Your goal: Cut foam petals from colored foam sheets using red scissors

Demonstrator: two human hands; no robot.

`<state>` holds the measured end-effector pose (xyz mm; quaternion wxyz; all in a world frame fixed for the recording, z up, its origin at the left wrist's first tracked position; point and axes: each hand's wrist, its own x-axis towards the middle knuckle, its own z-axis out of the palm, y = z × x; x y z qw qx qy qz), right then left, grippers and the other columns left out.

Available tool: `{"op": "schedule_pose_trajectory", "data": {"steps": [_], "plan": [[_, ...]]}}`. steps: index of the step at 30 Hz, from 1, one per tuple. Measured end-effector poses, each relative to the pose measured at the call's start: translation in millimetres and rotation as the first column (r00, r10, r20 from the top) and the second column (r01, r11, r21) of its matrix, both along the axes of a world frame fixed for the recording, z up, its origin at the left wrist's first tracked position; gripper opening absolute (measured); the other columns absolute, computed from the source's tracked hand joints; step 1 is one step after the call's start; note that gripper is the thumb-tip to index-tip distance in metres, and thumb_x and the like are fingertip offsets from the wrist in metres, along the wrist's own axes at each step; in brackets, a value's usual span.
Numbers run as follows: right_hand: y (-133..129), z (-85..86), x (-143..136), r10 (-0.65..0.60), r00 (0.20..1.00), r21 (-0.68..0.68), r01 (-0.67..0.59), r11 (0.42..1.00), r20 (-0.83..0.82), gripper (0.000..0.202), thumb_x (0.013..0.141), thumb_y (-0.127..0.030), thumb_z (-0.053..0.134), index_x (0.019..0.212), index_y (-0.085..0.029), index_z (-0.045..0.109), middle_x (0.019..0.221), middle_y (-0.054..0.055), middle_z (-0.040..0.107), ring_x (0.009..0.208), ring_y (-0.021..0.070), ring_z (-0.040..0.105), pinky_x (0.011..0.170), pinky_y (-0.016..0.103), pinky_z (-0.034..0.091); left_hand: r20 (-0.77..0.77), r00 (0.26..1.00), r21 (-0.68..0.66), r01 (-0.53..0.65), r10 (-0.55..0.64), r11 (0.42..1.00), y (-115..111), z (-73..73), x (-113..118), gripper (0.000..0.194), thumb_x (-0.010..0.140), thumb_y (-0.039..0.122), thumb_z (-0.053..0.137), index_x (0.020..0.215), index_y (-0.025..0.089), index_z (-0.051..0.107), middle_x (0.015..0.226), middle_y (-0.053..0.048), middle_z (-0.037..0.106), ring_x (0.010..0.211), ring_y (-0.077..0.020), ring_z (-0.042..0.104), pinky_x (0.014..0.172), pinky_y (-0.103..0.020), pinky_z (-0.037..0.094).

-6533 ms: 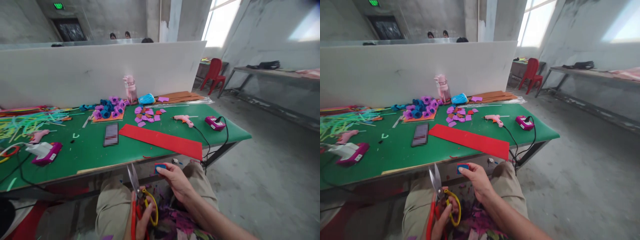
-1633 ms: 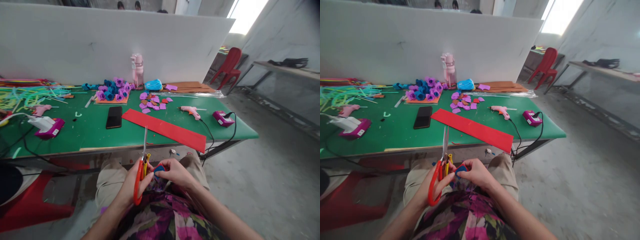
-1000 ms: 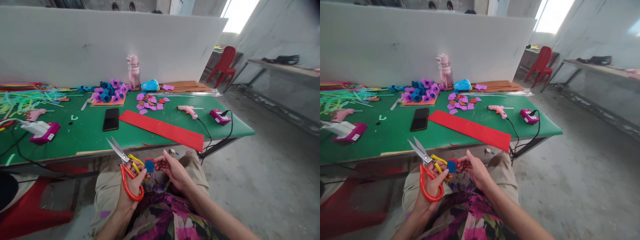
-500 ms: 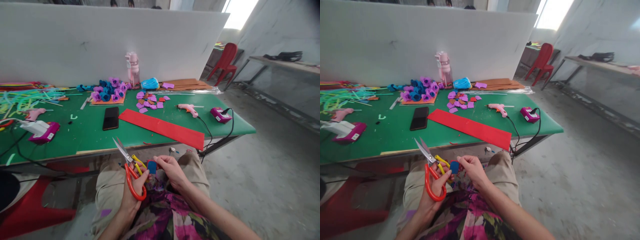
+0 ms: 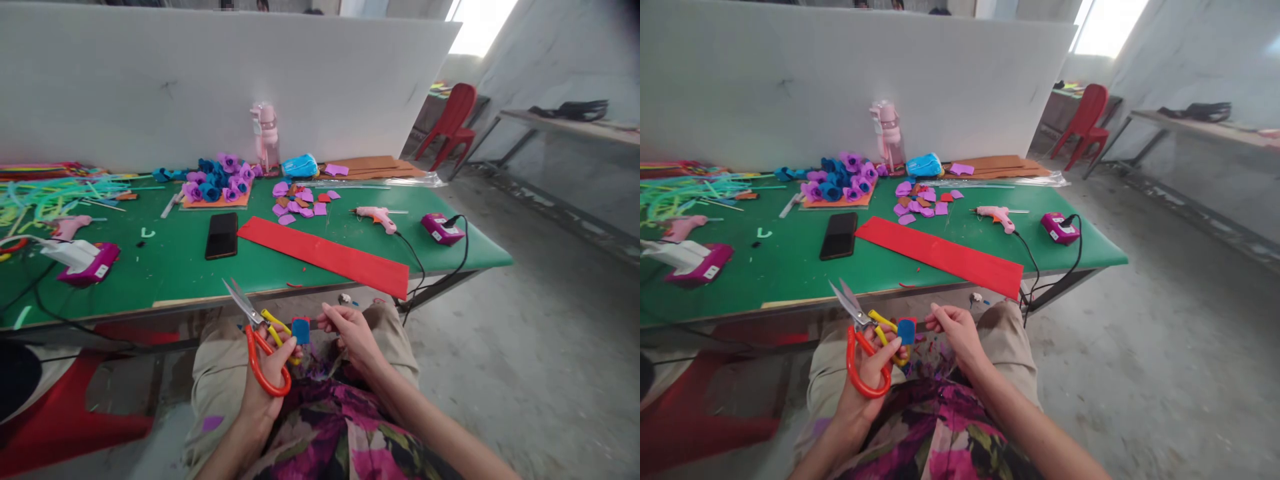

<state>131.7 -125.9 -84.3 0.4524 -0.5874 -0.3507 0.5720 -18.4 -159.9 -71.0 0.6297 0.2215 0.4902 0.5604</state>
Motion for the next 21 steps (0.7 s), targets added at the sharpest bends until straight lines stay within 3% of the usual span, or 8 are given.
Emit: {"op": "schedule_pose_trajectory", "data": {"steps": [3,6,8,10,13,16,21], "plan": [[-2.2,-11.6,11.0,0.107,0.953,0.075,-0.134,0.988,0.283,0.042,0.073,-0.053,0.06,0.051,-0.018,0.066,0.046,0.0,0.052,0.049,0.0132,0.047,0.053,0.027,0.038,0.032,0.999,0.008,0.01,-0.01,1.0,0.0,0.9,-3.0,0.033,0.062,0.018,0.074,0.084,0.019,0.05,0.071,0.007,0.055,0.057,-0.0085,0.058,0.057,-0.022,0.048],[-5.0,-13.2,13.9,0.157,0.898,0.207,-0.26,0.943,0.411,0.03,0.069,-0.049,0.067,0.08,-0.022,0.074,0.075,0.004,0.065,0.071,0.0176,0.055,0.069,0.029,0.042,0.022,0.999,0.053,0.022,-0.023,0.998,0.5,0.6,-4.2,0.028,0.065,0.018,0.072,0.082,0.019,0.05,0.068,0.008,0.055,0.057,-0.009,0.058,0.058,-0.022,0.048],[-6.5,-6.8,8.9,0.235,0.941,0.136,-0.273,0.952,0.243,0.04,0.073,-0.056,0.06,0.089,-0.021,0.073,0.081,0.005,0.066,0.072,0.0172,0.056,0.07,0.03,0.043,-0.006,1.0,0.083,0.023,-0.023,0.996,1.4,0.4,-3.2,0.027,0.066,0.018,0.071,0.083,0.019,0.05,0.068,0.007,0.056,0.057,-0.0092,0.058,0.059,-0.023,0.048],[-8.0,3.2,0.5,0.31,0.947,-0.007,-0.312,0.95,-0.082,0.052,0.079,-0.062,0.048,0.084,-0.016,0.072,0.072,0.006,0.065,0.065,0.0153,0.056,0.065,0.028,0.044,-0.04,0.999,0.092,0.019,-0.016,0.996,2.5,1.0,-0.9,0.029,0.066,0.019,0.071,0.084,0.019,0.049,0.07,0.006,0.057,0.058,-0.0093,0.057,0.059,-0.023,0.048],[-10.5,18.4,-11.9,0.303,0.875,-0.028,-0.338,0.941,-0.378,0.043,0.073,-0.055,0.063,0.08,-0.014,0.07,0.068,0.004,0.065,0.061,0.0127,0.057,0.066,0.026,0.044,-0.072,0.997,0.092,0.025,-0.018,0.995,4.0,4.5,3.4,0.031,0.066,0.019,0.071,0.087,0.021,0.047,0.072,0.005,0.058,0.06,-0.0105,0.056,0.06,-0.024,0.049],[-12.7,27.5,-18.6,0.255,0.873,-0.012,-0.285,0.958,-0.416,0.031,0.059,-0.04,0.079,0.075,-0.015,0.069,0.068,0.002,0.067,0.058,0.0113,0.057,0.066,0.026,0.044,-0.108,0.994,0.091,0.034,-0.024,0.995,4.9,8.6,7.1,0.034,0.065,0.019,0.07,0.089,0.022,0.046,0.075,0.004,0.057,0.062,-0.0128,0.057,0.06,-0.026,0.05],[-11.2,28.1,-18.9,0.161,0.907,-0.053,-0.197,0.979,-0.389,0.027,0.056,-0.036,0.08,0.067,-0.014,0.068,0.06,0.001,0.066,0.053,0.0113,0.056,0.06,0.025,0.043,-0.205,0.974,0.117,0.121,-0.095,0.986,7.4,3.1,6.4,0.027,0.07,0.025,0.066,0.087,0.022,0.046,0.075,0.004,0.055,0.061,-0.0126,0.057,0.061,-0.027,0.05]]}}
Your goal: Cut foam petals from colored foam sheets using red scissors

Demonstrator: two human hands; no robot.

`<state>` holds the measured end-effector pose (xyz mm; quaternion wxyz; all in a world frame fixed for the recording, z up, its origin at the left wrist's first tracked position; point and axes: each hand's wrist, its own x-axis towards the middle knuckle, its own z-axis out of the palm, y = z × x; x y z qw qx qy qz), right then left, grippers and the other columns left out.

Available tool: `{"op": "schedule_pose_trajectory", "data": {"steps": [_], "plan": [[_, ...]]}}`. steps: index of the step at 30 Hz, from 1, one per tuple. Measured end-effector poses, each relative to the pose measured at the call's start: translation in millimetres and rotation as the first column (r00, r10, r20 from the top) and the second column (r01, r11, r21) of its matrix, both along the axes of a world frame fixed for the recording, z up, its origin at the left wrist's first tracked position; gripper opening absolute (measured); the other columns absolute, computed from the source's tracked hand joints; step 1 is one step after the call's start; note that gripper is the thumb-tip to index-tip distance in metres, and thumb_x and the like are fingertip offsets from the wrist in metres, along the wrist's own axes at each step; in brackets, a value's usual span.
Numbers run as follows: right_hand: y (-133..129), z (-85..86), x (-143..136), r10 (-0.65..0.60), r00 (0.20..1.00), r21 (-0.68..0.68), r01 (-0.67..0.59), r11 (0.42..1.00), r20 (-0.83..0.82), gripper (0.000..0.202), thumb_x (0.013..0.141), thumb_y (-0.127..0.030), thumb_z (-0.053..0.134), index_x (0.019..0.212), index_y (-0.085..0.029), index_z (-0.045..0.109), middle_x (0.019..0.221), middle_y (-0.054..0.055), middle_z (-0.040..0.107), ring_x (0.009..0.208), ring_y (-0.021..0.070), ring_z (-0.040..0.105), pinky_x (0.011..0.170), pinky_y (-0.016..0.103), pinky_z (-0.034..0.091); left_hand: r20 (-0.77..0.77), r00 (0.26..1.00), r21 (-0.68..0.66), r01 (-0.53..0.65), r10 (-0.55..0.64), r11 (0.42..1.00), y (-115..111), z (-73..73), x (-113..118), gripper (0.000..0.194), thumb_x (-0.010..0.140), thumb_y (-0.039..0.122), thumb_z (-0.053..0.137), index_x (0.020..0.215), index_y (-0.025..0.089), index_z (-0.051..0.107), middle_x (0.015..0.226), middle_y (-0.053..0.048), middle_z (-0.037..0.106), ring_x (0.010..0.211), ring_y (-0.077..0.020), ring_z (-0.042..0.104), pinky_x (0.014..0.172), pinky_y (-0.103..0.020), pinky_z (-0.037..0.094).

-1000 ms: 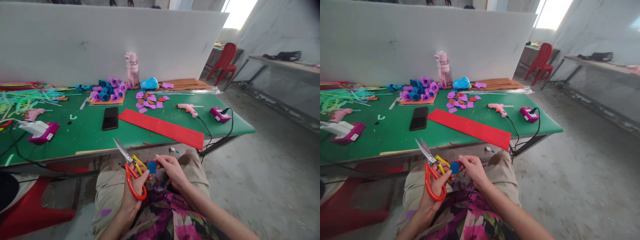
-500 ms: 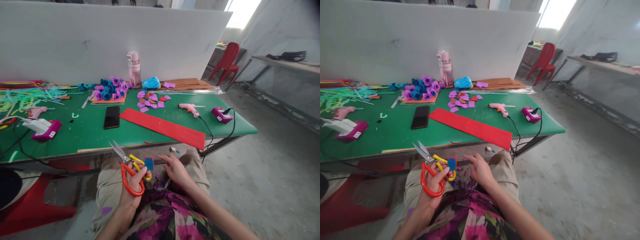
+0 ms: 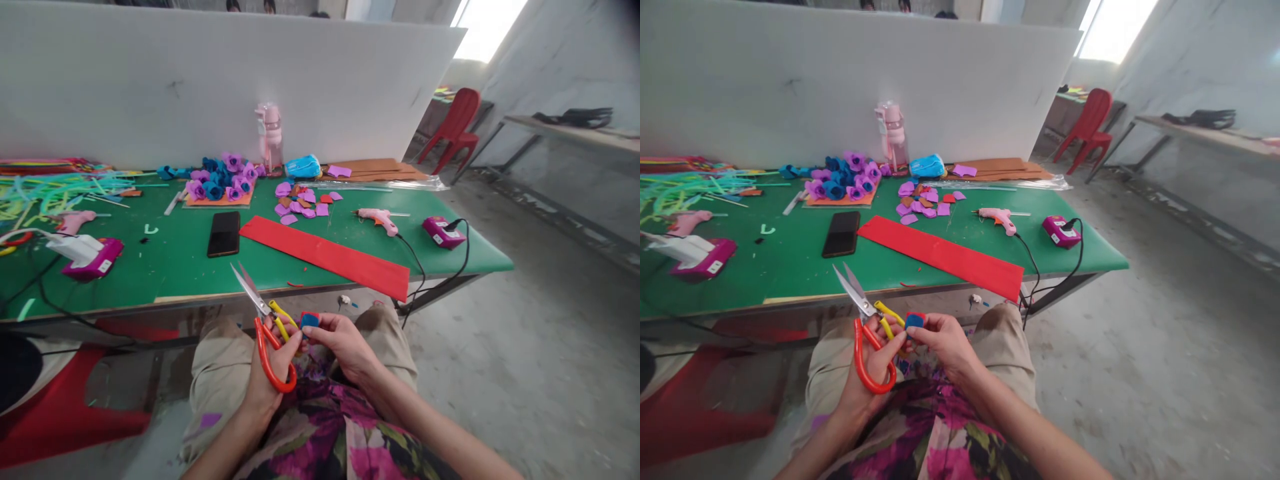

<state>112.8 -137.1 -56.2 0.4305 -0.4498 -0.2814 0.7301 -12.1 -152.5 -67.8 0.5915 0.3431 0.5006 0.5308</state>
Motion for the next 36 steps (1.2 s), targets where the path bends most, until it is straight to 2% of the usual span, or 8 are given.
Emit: {"op": "schedule_pose_trajectory", "data": {"steps": [5,10,15,21,26,30,33,36], "plan": [[7.6,-2.7,10.2,-0.199,0.979,-0.019,0.2,0.98,0.044,0.022,0.054,-0.031,0.082,0.065,-0.016,0.07,0.063,-0.001,0.064,0.054,0.008,0.051,0.06,0.022,0.041,-0.283,0.953,0.072,0.133,-0.108,0.988,0.9,-16.1,-21.5,0.018,0.076,0.028,0.059,0.09,0.02,0.052,0.09,-0.004,0.061,0.08,-0.0199,0.062,0.069,-0.031,0.05],[11.9,2.6,22.9,-0.26,0.966,-0.038,0.26,0.965,0.011,0.024,0.054,-0.031,0.082,0.069,-0.016,0.071,0.069,0.0,0.066,0.059,0.0085,0.054,0.065,0.023,0.044,-0.768,0.569,0.052,0.511,-0.293,0.858,-10.3,-6.5,-44.4,0.017,0.083,0.026,0.049,0.098,0.023,0.054,0.095,-0.006,0.063,0.086,-0.0225,0.059,0.077,-0.033,0.044],[11.9,5.9,28.3,-0.303,0.953,-0.062,0.301,0.952,-0.02,0.028,0.051,-0.03,0.084,0.07,-0.016,0.069,0.066,-0.002,0.065,0.057,0.008,0.054,0.065,0.023,0.044,-0.855,0.279,-0.169,0.646,-0.437,0.744,-19.9,8.9,-48.9,0.014,0.088,0.026,0.038,0.096,0.023,0.05,0.083,-0.006,0.064,0.072,-0.0219,0.059,0.065,-0.03,0.038],[8.8,5.7,26.6,-0.308,0.951,-0.053,0.306,0.95,-0.036,0.028,0.053,-0.033,0.082,0.071,-0.017,0.069,0.07,0.0,0.067,0.059,0.0102,0.056,0.064,0.024,0.045,-0.879,0.163,-0.239,0.663,-0.448,0.709,-19.1,15.4,-42.6,0.017,0.087,0.023,0.038,0.101,0.021,0.048,0.091,-0.01,0.064,0.08,-0.0253,0.061,0.067,-0.031,0.038],[5.8,8.8,24.8,-0.289,0.957,-0.02,0.289,0.957,-0.008,0.027,0.054,-0.035,0.081,0.071,-0.017,0.07,0.07,0.001,0.068,0.059,0.0116,0.057,0.063,0.025,0.045,-0.888,0.181,-0.198,0.679,-0.423,0.707,-18.1,18.4,-38.0,0.016,0.088,0.025,0.038,0.099,0.02,0.048,0.094,-0.012,0.064,0.077,-0.0244,0.06,0.064,-0.03,0.038],[6.3,9.3,25.8,-0.332,0.943,0.001,0.332,0.943,0.028,0.027,0.055,-0.034,0.081,0.073,-0.017,0.07,0.071,0.001,0.068,0.059,0.0109,0.056,0.062,0.024,0.044,-0.881,0.29,-0.099,0.662,-0.375,0.743,-19.7,11.1,-39.5,0.015,0.087,0.023,0.041,0.098,0.022,0.051,0.088,-0.008,0.065,0.073,-0.0223,0.06,0.063,-0.029,0.038],[6.7,9.6,25.2,-0.381,0.924,-0.002,0.381,0.925,0.037,0.026,0.054,-0.032,0.082,0.072,-0.017,0.07,0.068,-0.001,0.066,0.058,0.0092,0.054,0.062,0.023,0.043,-0.803,0.471,-0.014,0.597,-0.365,0.802,-17.9,2.1,-36.9,0.015,0.085,0.023,0.046,0.099,0.023,0.052,0.086,-0.005,0.065,0.072,-0.0207,0.06,0.066,-0.029,0.041],[5.1,8.6,20.8,-0.333,0.943,-0.05,0.334,0.941,0.016,0.026,0.052,-0.032,0.083,0.068,-0.017,0.069,0.064,-0.002,0.063,0.054,0.0084,0.051,0.061,0.023,0.043,-0.644,0.707,0.06,0.426,-0.291,0.903,-9.7,-2.0,-29.0,0.021,0.081,0.025,0.054,0.102,0.023,0.051,0.091,-0.004,0.065,0.076,-0.0191,0.062,0.07,-0.029,0.045]]}}
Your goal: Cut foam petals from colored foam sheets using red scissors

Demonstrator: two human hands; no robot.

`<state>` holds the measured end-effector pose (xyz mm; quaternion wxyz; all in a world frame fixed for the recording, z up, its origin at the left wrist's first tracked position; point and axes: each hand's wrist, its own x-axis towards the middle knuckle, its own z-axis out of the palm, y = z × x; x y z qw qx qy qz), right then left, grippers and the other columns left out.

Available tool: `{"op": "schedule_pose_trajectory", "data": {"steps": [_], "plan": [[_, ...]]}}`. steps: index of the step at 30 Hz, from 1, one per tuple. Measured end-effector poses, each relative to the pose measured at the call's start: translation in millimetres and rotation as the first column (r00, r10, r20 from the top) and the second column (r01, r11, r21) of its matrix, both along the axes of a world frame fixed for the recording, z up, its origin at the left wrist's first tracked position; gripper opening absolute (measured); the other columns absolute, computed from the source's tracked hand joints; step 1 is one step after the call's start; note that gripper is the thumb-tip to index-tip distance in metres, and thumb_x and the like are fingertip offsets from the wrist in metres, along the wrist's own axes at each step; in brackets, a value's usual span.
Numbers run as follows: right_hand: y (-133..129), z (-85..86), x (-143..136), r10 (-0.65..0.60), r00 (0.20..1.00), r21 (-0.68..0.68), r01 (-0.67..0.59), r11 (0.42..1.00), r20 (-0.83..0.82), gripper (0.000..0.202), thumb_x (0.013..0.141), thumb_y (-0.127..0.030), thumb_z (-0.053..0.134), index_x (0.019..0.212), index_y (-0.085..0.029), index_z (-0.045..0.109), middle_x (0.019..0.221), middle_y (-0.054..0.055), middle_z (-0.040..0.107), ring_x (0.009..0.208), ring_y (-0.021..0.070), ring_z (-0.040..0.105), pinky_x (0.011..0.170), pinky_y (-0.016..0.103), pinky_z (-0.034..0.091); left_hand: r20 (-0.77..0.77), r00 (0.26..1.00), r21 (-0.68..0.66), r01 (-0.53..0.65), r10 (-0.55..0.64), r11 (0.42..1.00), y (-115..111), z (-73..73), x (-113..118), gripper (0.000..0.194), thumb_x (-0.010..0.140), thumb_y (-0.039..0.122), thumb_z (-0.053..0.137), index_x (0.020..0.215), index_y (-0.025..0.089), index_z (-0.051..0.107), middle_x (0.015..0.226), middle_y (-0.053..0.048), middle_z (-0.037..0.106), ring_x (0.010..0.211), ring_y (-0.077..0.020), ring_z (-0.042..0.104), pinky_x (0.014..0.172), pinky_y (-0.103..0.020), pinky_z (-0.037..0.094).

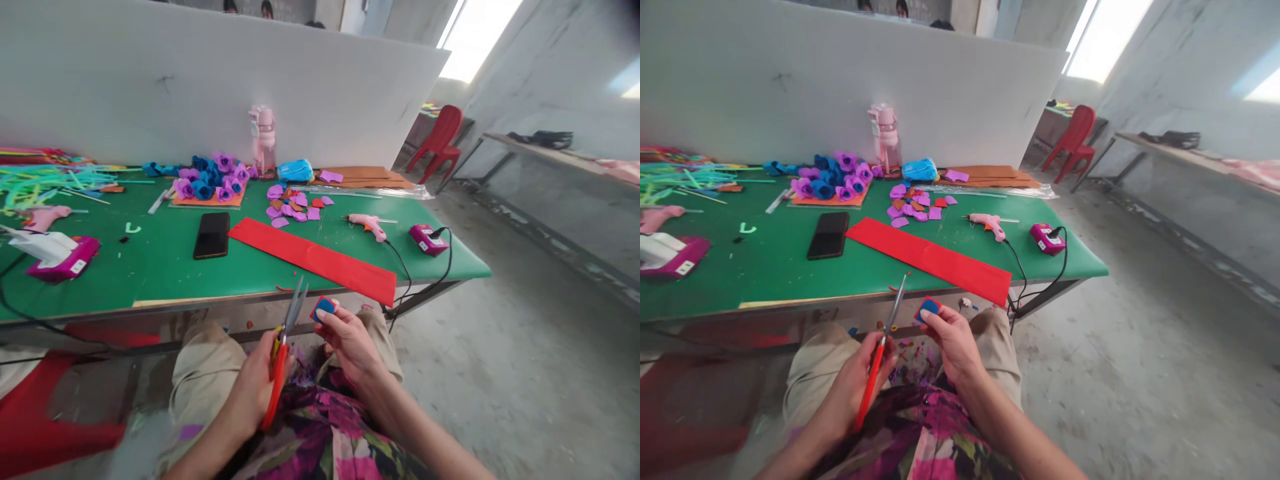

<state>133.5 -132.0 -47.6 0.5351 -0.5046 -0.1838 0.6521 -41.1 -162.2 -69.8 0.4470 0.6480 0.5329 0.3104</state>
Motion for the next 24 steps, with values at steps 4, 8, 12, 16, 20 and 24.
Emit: {"op": "schedule_pose_trajectory", "data": {"steps": [4,8,12,16,20,24], "plan": [[-5.2,-6.9,-8.6,0.155,0.988,-0.022,-0.156,0.988,-0.006,0.026,0.051,-0.03,0.082,0.068,-0.015,0.069,0.061,-0.002,0.062,0.051,0.0072,0.047,0.057,0.023,0.04,0.17,0.973,-0.023,-0.152,0.154,0.988,15.4,9.7,7.6,0.027,0.072,0.023,0.063,0.097,0.022,0.051,0.101,-0.004,0.062,0.086,-0.0183,0.062,0.076,-0.029,0.047],[-10.4,-12.3,-12.3,0.261,0.964,-0.02,-0.26,0.965,0.057,0.025,0.054,-0.032,0.081,0.067,-0.015,0.069,0.057,-0.002,0.061,0.05,0.0078,0.047,0.055,0.023,0.037,0.176,0.97,0.017,-0.173,0.167,0.985,25.3,22.7,4.4,0.024,0.071,0.02,0.063,0.091,0.021,0.051,0.079,0.001,0.061,0.07,-0.0135,0.06,0.068,-0.024,0.046],[-13.3,-8.8,-12.1,0.372,0.926,-0.02,-0.371,0.928,0.061,0.025,0.055,-0.034,0.08,0.067,-0.015,0.069,0.056,-0.002,0.06,0.05,0.0085,0.046,0.051,0.023,0.034,0.15,0.984,-0.012,-0.094,0.095,0.995,29.2,26.7,0.4,0.025,0.071,0.02,0.063,0.092,0.021,0.05,0.071,0.004,0.059,0.063,-0.0116,0.057,0.063,-0.022,0.044],[-14.3,-5.8,-11.9,0.406,0.911,-0.01,-0.406,0.914,0.077,0.024,0.056,-0.035,0.079,0.066,-0.014,0.069,0.055,-0.002,0.059,0.05,0.0081,0.044,0.051,0.023,0.032,0.123,0.99,-0.021,-0.07,0.072,0.997,31.6,24.8,0.5,0.025,0.072,0.022,0.063,0.092,0.021,0.048,0.07,0.004,0.06,0.064,-0.0121,0.058,0.063,-0.022,0.044],[-15.0,-5.3,-11.5,0.429,0.9,-0.006,-0.43,0.903,0.076,0.027,0.056,-0.037,0.079,0.066,-0.015,0.069,0.055,-0.003,0.057,0.049,0.0075,0.041,0.051,0.023,0.03,0.117,0.992,-0.019,-0.052,0.054,0.998,33.6,20.1,0.0,0.024,0.072,0.023,0.062,0.092,0.021,0.049,0.073,0.003,0.06,0.066,-0.0128,0.06,0.063,-0.023,0.045],[-15.3,-6.4,-11.1,0.425,0.899,0.007,-0.428,0.904,0.105,0.028,0.056,-0.038,0.079,0.066,-0.014,0.069,0.056,-0.003,0.057,0.051,0.0077,0.041,0.052,0.023,0.029,0.1,0.994,-0.032,-0.036,0.039,0.999,33.5,16.4,-1.4,0.027,0.072,0.022,0.063,0.095,0.021,0.048,0.076,0.002,0.062,0.066,-0.0129,0.06,0.062,-0.023,0.046]]}}
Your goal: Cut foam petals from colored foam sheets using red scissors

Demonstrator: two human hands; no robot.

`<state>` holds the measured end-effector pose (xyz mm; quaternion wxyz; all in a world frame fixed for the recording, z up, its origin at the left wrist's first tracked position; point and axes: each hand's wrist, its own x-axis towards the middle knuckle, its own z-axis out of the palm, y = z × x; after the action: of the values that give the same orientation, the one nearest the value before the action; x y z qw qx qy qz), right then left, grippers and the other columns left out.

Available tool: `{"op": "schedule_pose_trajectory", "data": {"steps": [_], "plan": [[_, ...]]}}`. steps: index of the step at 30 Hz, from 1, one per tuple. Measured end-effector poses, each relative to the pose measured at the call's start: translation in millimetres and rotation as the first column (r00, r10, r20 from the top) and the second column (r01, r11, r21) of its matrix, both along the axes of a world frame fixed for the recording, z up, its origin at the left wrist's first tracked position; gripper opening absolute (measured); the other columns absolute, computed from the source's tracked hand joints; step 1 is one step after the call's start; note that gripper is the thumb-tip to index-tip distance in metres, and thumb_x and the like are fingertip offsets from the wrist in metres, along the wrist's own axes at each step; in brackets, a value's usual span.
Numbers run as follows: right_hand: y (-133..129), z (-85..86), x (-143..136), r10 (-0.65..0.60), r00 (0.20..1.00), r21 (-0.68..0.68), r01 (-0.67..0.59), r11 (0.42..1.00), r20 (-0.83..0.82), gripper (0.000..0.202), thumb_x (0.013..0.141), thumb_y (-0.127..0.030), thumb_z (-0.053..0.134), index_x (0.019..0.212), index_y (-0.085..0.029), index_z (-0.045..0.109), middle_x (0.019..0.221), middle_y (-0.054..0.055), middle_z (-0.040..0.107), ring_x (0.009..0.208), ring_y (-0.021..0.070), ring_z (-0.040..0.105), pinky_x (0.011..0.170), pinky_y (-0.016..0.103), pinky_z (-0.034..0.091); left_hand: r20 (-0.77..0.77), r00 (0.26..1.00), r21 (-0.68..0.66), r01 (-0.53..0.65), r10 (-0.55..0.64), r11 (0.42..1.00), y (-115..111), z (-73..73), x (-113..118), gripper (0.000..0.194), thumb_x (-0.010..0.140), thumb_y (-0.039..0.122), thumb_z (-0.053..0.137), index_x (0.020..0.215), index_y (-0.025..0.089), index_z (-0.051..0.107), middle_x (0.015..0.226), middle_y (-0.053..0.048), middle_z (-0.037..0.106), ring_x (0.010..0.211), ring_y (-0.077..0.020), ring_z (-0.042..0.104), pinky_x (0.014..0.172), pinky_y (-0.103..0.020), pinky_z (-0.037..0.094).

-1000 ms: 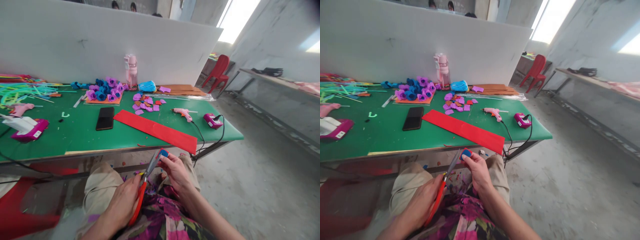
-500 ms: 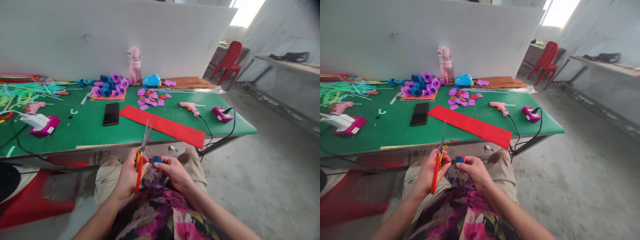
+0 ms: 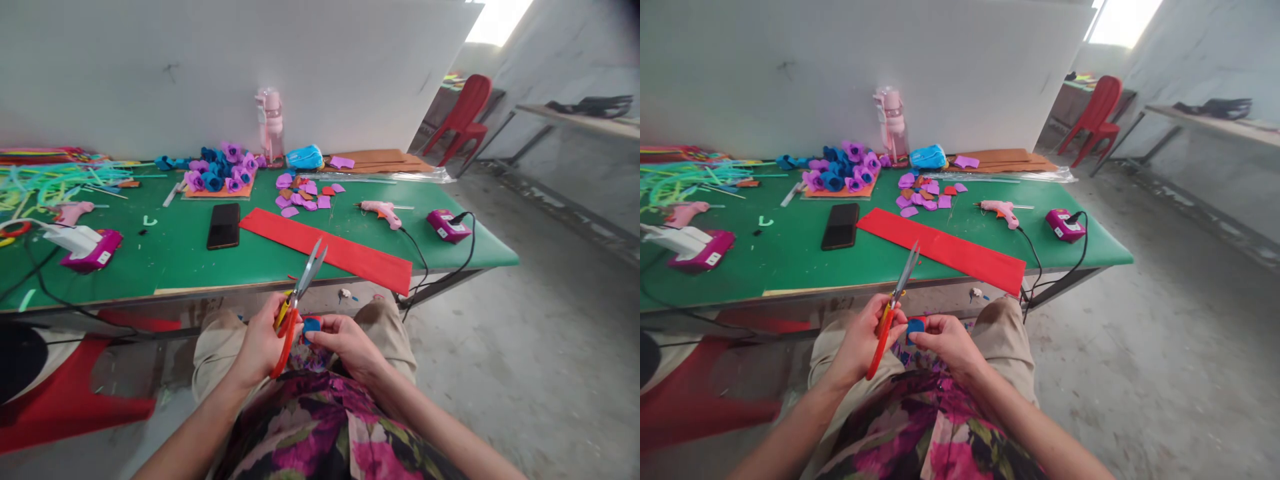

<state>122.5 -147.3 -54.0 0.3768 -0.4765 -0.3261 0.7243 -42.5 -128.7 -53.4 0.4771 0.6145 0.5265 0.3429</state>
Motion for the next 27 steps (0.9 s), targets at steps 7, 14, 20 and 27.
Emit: {"op": "schedule_pose_trajectory", "data": {"steps": [7,14,20,27], "plan": [[1.3,-2.7,0.6,0.036,0.999,0.006,-0.036,0.999,0.009,0.028,0.057,-0.037,0.078,0.07,-0.014,0.07,0.057,-0.003,0.057,0.052,0.0076,0.039,0.055,0.024,0.028,-0.065,0.998,0.001,0.011,-0.011,1.0,-1.8,4.4,1.2,0.027,0.072,0.019,0.061,0.095,0.021,0.047,0.076,0.004,0.059,0.066,-0.0113,0.057,0.061,-0.021,0.044],[0.0,0.7,-1.4,0.041,0.999,0.003,-0.041,0.999,0.007,0.026,0.056,-0.037,0.078,0.067,-0.015,0.07,0.056,-0.003,0.056,0.051,0.0075,0.039,0.053,0.024,0.027,-0.081,0.997,0.022,0.02,-0.019,1.0,-2.7,8.1,4.0,0.022,0.072,0.018,0.059,0.091,0.02,0.048,0.074,0.005,0.057,0.065,-0.0104,0.055,0.06,-0.02,0.042],[3.6,-1.7,-1.3,-0.141,0.987,-0.048,0.138,0.989,-0.076,0.023,0.055,-0.032,0.08,0.066,-0.015,0.068,0.057,-0.003,0.057,0.05,0.0071,0.043,0.053,0.023,0.034,-0.044,0.998,0.021,-0.052,0.053,0.998,0.1,1.2,1.8,0.023,0.075,0.024,0.06,0.094,0.021,0.047,0.079,0.003,0.06,0.069,-0.0117,0.059,0.066,-0.024,0.046],[10.8,-7.6,-5.2,-0.456,0.861,-0.162,0.428,0.889,-0.227,0.022,0.051,-0.026,0.081,0.064,-0.017,0.066,0.057,-0.005,0.055,0.051,0.007,0.043,0.056,0.022,0.039,0.261,0.957,-0.111,-0.1,0.126,0.989,-5.0,2.1,18.0,0.03,0.07,0.025,0.066,0.09,0.02,0.045,0.085,0.001,0.063,0.079,-0.0133,0.063,0.078,-0.028,0.05]]}}
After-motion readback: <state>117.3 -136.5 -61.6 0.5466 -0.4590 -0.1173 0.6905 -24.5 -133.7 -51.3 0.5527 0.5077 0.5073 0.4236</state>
